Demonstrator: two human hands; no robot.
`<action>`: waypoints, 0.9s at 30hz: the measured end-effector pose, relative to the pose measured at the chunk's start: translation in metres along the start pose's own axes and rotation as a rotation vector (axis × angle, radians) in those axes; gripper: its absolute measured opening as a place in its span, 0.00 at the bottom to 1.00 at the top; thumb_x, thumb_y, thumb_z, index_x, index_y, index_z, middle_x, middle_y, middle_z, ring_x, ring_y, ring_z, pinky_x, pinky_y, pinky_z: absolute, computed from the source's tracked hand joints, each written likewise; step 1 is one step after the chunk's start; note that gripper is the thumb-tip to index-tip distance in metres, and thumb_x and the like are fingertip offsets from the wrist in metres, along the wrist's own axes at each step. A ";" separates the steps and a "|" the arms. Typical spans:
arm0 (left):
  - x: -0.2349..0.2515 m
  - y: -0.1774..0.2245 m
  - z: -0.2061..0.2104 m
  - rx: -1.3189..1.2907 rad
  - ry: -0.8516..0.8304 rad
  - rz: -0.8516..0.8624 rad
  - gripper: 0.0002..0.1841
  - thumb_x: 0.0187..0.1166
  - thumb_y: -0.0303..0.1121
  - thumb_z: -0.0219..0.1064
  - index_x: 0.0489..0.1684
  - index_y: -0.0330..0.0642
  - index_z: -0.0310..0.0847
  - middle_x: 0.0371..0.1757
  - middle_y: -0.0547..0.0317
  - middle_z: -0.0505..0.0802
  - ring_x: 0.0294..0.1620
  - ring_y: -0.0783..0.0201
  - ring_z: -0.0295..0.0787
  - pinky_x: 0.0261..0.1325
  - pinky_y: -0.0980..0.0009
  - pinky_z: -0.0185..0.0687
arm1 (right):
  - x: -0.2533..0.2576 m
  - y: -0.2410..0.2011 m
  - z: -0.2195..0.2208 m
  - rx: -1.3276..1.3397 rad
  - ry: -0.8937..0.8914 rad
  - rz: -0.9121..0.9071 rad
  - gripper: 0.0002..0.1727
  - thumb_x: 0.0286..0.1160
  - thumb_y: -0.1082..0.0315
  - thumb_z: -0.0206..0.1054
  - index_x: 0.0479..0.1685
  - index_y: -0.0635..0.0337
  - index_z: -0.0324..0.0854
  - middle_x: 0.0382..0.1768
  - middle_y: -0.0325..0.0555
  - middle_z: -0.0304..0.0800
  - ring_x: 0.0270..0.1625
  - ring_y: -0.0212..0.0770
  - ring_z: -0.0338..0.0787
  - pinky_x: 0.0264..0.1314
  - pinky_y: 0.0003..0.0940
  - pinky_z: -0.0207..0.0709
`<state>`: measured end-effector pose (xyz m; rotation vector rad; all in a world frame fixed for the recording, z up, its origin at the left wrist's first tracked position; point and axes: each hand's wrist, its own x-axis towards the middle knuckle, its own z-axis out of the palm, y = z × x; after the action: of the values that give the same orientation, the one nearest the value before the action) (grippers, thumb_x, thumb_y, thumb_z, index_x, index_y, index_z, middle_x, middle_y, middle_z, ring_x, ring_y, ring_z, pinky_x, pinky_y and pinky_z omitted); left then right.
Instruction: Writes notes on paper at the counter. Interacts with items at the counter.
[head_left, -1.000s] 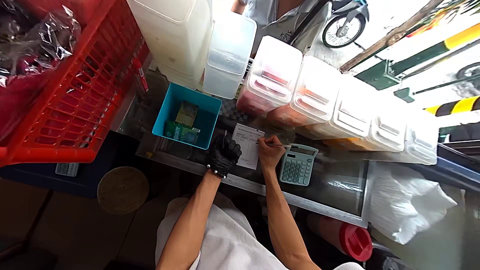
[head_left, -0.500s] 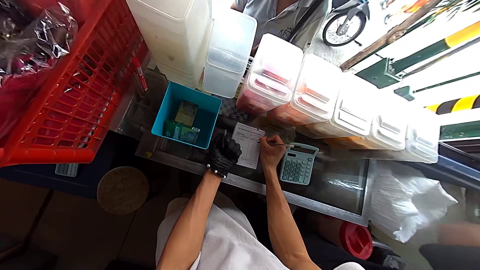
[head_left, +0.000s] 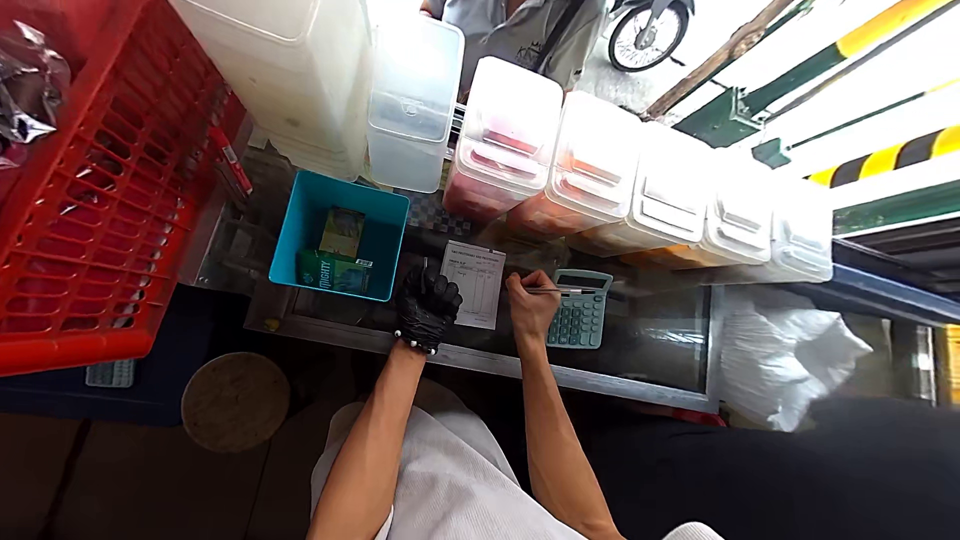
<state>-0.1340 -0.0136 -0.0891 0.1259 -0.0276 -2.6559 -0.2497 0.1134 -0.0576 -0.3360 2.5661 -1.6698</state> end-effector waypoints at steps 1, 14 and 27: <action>0.000 0.000 0.000 0.005 0.005 0.001 0.24 0.87 0.52 0.52 0.14 0.56 0.75 0.11 0.74 0.70 0.13 0.71 0.66 0.21 0.73 0.65 | -0.009 -0.003 -0.003 -0.030 -0.007 0.009 0.18 0.65 0.66 0.76 0.14 0.51 0.72 0.11 0.31 0.71 0.14 0.28 0.69 0.19 0.28 0.64; -0.015 0.000 -0.008 0.096 0.005 -0.019 0.24 0.90 0.55 0.46 0.25 0.56 0.78 0.18 0.71 0.74 0.22 0.69 0.74 0.35 0.69 0.79 | -0.052 0.026 0.002 -0.083 0.049 -0.036 0.17 0.65 0.65 0.80 0.14 0.52 0.77 0.12 0.29 0.78 0.14 0.23 0.74 0.19 0.23 0.68; 0.005 -0.005 0.003 0.068 0.093 -0.013 0.21 0.86 0.48 0.48 0.26 0.54 0.82 0.19 0.67 0.81 0.28 0.60 0.83 0.57 0.42 0.83 | -0.053 0.021 0.006 -0.147 0.037 -0.079 0.16 0.66 0.65 0.79 0.16 0.52 0.76 0.13 0.29 0.76 0.15 0.23 0.72 0.19 0.23 0.66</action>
<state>-0.1409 -0.0112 -0.0865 0.2724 -0.0868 -2.6598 -0.2004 0.1277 -0.0828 -0.4237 2.7447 -1.5284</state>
